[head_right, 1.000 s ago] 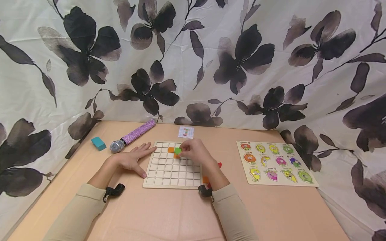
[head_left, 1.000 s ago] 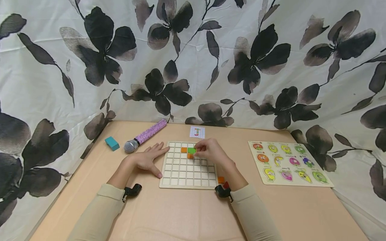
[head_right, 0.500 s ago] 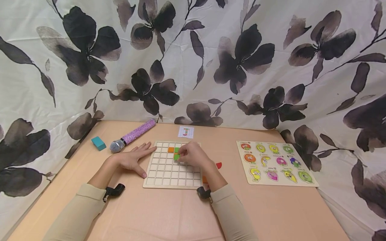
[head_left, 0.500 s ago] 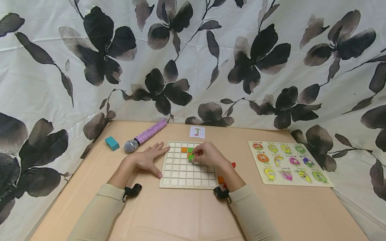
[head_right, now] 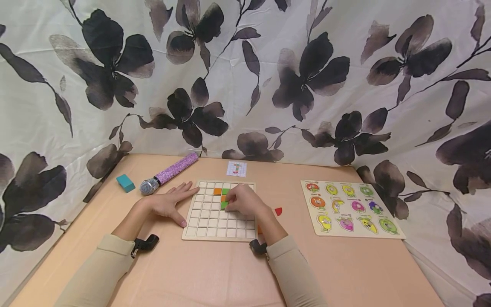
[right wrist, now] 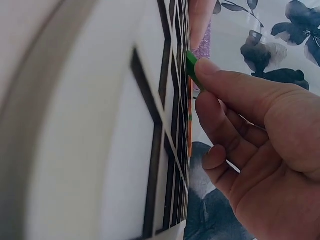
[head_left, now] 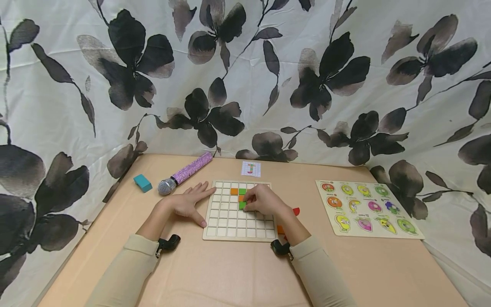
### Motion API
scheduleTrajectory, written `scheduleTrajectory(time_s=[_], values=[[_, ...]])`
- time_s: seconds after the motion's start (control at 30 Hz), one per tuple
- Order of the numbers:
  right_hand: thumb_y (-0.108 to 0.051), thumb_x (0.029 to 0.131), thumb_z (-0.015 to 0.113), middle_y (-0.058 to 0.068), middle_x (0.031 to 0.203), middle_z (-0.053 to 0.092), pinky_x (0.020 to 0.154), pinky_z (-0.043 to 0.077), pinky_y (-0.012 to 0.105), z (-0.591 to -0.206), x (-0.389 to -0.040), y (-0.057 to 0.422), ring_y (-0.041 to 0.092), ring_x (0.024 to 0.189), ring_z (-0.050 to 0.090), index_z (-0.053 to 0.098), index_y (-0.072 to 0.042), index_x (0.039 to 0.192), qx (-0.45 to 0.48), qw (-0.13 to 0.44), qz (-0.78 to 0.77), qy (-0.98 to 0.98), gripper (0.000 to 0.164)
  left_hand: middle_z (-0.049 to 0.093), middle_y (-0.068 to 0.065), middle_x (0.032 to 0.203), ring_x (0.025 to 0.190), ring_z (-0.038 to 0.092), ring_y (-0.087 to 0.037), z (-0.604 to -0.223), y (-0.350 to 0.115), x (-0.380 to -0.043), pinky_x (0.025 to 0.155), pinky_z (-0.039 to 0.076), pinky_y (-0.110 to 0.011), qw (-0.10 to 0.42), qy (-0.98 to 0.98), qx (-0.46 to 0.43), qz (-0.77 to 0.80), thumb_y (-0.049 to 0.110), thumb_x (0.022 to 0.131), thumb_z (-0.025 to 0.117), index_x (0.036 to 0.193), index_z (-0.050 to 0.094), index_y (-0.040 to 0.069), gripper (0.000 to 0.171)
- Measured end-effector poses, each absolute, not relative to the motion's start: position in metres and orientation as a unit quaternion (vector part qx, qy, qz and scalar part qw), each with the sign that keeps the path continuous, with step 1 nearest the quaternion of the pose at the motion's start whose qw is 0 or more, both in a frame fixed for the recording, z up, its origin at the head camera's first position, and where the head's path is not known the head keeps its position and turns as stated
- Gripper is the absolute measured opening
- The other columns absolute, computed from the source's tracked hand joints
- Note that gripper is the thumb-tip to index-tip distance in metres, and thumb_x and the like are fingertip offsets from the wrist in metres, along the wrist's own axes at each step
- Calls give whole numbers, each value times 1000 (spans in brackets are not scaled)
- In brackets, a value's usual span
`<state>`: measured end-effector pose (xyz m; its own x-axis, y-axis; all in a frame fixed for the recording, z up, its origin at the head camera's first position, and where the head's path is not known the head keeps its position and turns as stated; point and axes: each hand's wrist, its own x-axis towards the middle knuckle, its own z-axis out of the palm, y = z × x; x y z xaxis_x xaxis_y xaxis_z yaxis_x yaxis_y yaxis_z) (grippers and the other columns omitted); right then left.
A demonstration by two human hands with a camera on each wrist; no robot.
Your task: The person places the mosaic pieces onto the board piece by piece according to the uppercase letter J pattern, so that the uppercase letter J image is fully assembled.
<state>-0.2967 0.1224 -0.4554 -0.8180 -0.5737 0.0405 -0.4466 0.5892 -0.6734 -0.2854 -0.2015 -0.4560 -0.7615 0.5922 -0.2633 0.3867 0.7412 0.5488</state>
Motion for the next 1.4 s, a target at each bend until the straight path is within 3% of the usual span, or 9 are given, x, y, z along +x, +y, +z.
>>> scheduleTrajectory(time_s=[1.03, 1.27, 1.4], values=[[-9, 83, 88, -4, 81, 72, 67, 54, 23, -456, -293, 119, 11, 74, 61, 81, -5, 101, -287, 93, -320, 898, 20, -5, -20, 175, 161, -9, -44, -457, -201, -285, 128, -2, -67, 216, 907, 268, 242, 54, 70, 91, 169, 17, 19, 128], [-14, 88, 84, -4, 90, 71, 71, 53, 26, -448, -290, 121, 14, 79, 60, 79, -6, 112, -291, 68, -316, 900, 26, -5, -20, 175, 161, -9, -44, -458, -202, -285, 128, -1, -67, 216, 909, 263, 242, 54, 69, 91, 169, 17, 19, 129], [-17, 90, 82, 2, 96, 71, 70, 52, 28, -442, -284, 129, 18, 83, 60, 77, -5, 119, -277, 47, -331, 901, 31, -5, -20, 175, 161, -9, -43, -458, -202, -286, 128, -2, -66, 217, 908, 263, 242, 54, 69, 91, 169, 17, 19, 129]])
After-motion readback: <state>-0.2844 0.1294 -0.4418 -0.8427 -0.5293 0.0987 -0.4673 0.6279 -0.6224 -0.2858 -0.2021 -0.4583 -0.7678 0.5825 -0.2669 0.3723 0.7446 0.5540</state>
